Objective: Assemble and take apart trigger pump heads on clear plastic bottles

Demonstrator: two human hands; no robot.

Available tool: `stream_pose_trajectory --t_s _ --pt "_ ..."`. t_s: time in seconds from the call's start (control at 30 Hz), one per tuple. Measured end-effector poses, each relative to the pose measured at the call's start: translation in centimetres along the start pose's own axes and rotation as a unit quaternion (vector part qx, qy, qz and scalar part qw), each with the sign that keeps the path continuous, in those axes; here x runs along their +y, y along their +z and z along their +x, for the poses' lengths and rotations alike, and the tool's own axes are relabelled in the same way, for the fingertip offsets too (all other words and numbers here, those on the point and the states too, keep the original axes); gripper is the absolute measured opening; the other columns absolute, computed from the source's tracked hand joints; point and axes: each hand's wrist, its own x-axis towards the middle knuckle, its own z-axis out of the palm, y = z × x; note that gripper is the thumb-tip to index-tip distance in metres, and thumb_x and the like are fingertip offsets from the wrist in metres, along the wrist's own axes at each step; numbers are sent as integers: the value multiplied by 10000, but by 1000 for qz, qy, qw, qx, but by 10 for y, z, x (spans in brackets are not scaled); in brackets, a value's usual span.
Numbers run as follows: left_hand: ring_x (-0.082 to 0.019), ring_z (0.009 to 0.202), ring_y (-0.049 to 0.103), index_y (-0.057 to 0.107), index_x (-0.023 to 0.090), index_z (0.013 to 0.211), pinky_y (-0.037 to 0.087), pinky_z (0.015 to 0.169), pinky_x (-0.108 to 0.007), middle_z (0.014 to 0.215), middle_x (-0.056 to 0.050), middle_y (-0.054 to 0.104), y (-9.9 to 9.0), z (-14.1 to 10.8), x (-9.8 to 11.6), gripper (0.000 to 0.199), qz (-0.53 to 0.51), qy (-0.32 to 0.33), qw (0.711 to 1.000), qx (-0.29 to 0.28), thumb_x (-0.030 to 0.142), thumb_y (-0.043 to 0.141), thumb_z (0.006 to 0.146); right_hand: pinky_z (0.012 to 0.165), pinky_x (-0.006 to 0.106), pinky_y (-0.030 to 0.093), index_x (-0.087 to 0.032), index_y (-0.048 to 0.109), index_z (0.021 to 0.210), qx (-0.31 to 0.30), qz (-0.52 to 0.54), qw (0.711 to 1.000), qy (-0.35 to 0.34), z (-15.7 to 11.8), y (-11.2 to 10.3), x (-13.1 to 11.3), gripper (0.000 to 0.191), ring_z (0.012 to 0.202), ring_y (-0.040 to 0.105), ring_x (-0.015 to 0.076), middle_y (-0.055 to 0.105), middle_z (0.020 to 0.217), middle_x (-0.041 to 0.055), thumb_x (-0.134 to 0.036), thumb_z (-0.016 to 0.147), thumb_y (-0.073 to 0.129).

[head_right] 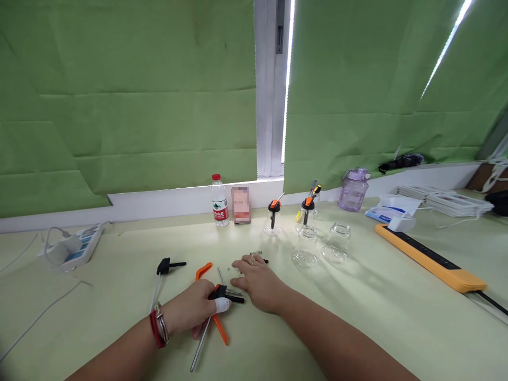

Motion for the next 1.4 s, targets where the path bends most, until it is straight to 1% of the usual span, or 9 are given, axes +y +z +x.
stream_pose_trajectory --t_s 0.23,0.4,0.5,0.63,0.8,1.03,1.17,1.33,1.4 --pt "-132 333 490 428 207 685 394 394 -244 361 55 490 0 1 -5 263 1 10 1000 -4 444 517 759 998 486 274 -272 502 1281 -7 -1 999 41 1 4 2 432 1245 355 293 405 1409 88 -169 869 421" --pt "-127 336 489 418 205 655 392 415 -244 362 60 475 -1 -1 1 304 8 9 1000 -5 474 517 754 1054 444 266 -198 437 1335 40 17 985 166 -3 2 26 431 1296 333 264 395 1428 89 -260 915 366" --pt "-125 336 485 413 203 646 390 422 -249 375 64 470 -2 -3 5 317 8 2 1000 -2 485 522 745 1075 434 261 -152 395 1368 20 31 978 206 -5 4 42 474 1332 299 267 358 1451 106 -327 935 316" --pt "-128 340 487 412 203 638 387 434 -254 370 69 452 -2 -6 8 326 15 -6 1000 3 492 521 740 1074 429 287 -135 430 1347 -9 58 981 185 -5 7 51 479 1305 357 263 431 1405 114 -352 946 286" --pt "-118 337 479 426 197 648 392 443 -259 397 71 456 -2 -6 6 328 11 -5 1000 2 492 535 737 1056 438 324 -144 516 1274 10 85 984 154 -9 4 50 431 1250 437 261 521 1329 121 -334 943 317" --pt "-159 375 519 470 195 665 447 508 -327 408 64 450 -2 -4 5 315 11 -6 1000 3 497 536 724 1087 431 294 -159 472 1317 -16 120 980 160 -16 3 50 454 1302 377 243 479 1371 101 -366 946 313" --pt "-151 365 508 449 199 667 426 471 -295 402 59 463 -2 -4 4 293 17 -5 1000 -3 474 519 739 1081 431 304 -160 476 1315 -20 114 981 156 -15 2 49 452 1297 385 246 475 1374 102 -361 949 303" --pt "-143 360 490 412 202 662 383 419 -259 420 60 436 -1 -3 2 234 11 4 1000 -3 404 503 740 1095 466 246 -145 484 1311 40 125 981 141 -12 -7 35 443 1320 335 269 464 1380 113 -337 936 346" --pt "-133 370 473 424 201 676 370 412 -253 463 63 418 0 -1 2 199 -1 21 1000 9 375 509 723 1046 431 321 -179 560 1236 75 168 976 114 -12 -14 24 389 1245 429 262 534 1314 103 -333 910 413"
